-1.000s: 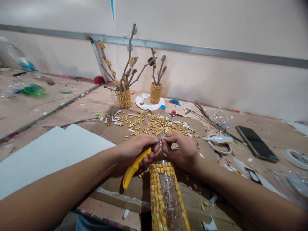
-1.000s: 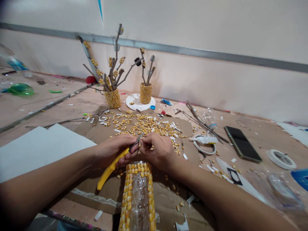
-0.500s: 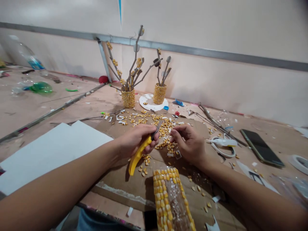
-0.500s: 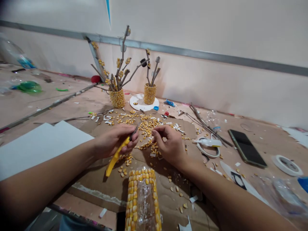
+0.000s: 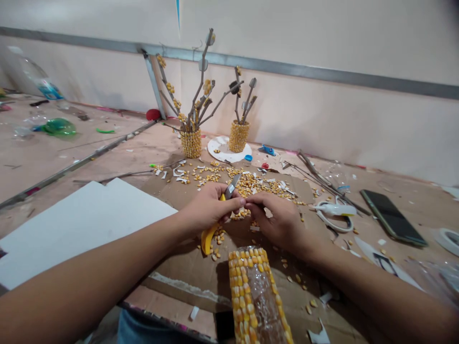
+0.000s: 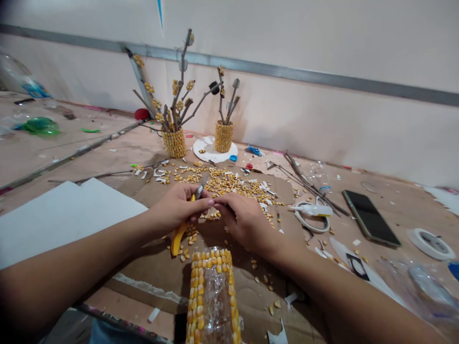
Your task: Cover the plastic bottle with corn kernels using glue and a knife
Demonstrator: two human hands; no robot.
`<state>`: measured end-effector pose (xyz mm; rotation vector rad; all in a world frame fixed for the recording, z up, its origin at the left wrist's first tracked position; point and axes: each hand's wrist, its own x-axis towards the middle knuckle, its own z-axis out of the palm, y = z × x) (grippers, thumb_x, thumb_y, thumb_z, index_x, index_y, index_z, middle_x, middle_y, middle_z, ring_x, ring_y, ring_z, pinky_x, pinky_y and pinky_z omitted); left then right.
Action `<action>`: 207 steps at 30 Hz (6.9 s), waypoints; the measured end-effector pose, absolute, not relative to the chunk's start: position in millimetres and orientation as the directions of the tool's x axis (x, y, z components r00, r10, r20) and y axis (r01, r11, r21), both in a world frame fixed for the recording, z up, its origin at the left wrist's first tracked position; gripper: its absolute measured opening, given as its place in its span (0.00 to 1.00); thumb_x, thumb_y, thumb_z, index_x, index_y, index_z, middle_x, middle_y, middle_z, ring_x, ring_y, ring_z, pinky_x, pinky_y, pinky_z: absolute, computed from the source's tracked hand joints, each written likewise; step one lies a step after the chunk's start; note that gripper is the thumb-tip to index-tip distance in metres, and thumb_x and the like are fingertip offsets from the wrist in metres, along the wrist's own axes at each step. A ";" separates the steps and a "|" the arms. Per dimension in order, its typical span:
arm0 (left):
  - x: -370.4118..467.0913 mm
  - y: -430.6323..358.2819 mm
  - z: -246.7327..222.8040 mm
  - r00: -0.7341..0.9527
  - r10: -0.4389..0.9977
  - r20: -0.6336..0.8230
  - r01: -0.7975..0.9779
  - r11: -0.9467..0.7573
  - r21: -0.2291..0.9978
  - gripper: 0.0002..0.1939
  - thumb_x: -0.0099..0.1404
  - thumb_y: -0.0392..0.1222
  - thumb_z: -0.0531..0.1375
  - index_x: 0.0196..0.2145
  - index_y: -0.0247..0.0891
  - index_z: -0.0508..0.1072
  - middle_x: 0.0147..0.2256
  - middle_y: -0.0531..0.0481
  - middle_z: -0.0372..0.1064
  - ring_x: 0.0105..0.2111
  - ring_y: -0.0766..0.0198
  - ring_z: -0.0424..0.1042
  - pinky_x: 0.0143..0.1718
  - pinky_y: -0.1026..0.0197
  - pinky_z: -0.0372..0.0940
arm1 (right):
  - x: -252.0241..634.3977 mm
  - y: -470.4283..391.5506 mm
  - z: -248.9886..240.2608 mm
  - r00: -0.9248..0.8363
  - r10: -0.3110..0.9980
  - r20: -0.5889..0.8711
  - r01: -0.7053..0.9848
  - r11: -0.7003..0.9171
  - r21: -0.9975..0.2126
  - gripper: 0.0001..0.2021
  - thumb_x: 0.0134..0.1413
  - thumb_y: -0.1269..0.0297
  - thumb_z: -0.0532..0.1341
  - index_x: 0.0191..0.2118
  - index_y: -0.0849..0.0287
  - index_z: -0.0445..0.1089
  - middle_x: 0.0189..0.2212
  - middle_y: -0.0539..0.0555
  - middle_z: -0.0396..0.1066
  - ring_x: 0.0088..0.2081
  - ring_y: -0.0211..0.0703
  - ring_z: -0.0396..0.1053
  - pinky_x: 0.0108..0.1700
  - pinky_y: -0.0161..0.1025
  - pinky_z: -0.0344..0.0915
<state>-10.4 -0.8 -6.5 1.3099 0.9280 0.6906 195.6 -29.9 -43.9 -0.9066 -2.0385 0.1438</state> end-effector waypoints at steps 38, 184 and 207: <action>-27.4 -3.9 4.9 0.859 0.327 -0.394 0.320 0.258 0.912 0.19 0.49 0.36 0.78 0.37 0.38 0.78 0.30 0.53 0.79 0.31 0.62 0.79 0.32 0.65 0.73 | 207.8 -105.3 53.7 -0.811 0.585 0.002 0.564 0.783 -0.263 0.08 0.67 0.73 0.58 0.37 0.56 0.72 0.30 0.51 0.77 0.28 0.40 0.71 0.31 0.42 0.60; -24.2 3.4 2.7 0.532 0.804 -0.265 -0.065 0.351 0.934 0.23 0.50 0.53 0.79 0.33 0.33 0.78 0.29 0.50 0.77 0.17 0.76 0.60 0.17 0.70 0.55 | 189.5 -12.5 6.0 -0.469 0.812 0.348 0.482 0.565 -0.669 0.03 0.64 0.66 0.61 0.37 0.56 0.71 0.29 0.49 0.74 0.30 0.38 0.67 0.34 0.36 0.63; -23.5 3.9 3.8 0.584 0.766 -0.268 -0.007 0.335 0.942 0.21 0.49 0.49 0.78 0.30 0.35 0.75 0.22 0.56 0.68 0.16 0.75 0.60 0.17 0.69 0.52 | 198.2 -9.9 -20.8 -0.527 0.557 0.642 0.432 0.826 -0.361 0.05 0.71 0.68 0.59 0.42 0.57 0.73 0.34 0.53 0.78 0.35 0.40 0.73 0.38 0.38 0.67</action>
